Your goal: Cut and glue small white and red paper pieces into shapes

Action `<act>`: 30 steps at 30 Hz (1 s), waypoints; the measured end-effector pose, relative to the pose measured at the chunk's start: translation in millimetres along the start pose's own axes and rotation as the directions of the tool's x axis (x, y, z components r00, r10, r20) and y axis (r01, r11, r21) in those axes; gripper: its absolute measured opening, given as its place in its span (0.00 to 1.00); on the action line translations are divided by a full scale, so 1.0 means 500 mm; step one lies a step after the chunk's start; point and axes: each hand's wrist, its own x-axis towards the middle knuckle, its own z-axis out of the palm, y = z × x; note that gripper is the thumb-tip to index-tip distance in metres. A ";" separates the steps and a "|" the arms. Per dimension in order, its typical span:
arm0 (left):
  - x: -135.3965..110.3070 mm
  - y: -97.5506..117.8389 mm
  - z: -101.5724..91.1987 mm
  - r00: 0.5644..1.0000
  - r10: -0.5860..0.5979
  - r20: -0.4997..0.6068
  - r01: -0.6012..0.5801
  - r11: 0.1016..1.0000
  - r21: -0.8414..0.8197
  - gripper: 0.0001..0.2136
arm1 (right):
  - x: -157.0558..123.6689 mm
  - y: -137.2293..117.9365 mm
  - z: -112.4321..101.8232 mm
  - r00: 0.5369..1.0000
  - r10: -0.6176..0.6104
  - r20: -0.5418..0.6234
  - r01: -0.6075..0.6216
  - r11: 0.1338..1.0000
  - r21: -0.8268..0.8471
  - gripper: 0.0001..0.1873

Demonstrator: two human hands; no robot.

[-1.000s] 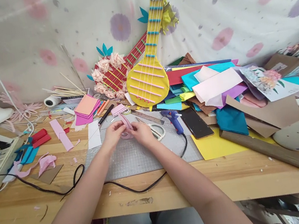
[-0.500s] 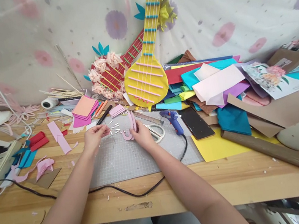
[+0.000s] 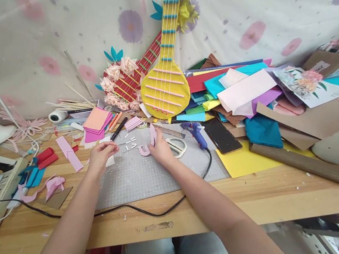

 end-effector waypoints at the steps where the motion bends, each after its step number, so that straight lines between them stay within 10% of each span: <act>1: -0.002 0.000 -0.001 1.000 -0.003 0.001 0.003 1.000 0.006 0.05 | 0.000 0.001 0.000 1.000 -0.002 0.000 0.002 1.000 -0.002 0.37; 22: -0.017 -0.032 -0.015 0.999 0.000 0.037 -0.001 0.999 0.039 0.17 | 0.037 0.023 -0.007 0.968 0.214 0.134 -0.247 0.909 0.337 0.35; 30: -0.007 -0.046 -0.032 0.999 0.011 0.034 -0.015 0.995 0.102 0.14 | 0.044 0.014 -0.019 0.954 0.219 0.207 -0.262 0.942 0.210 0.39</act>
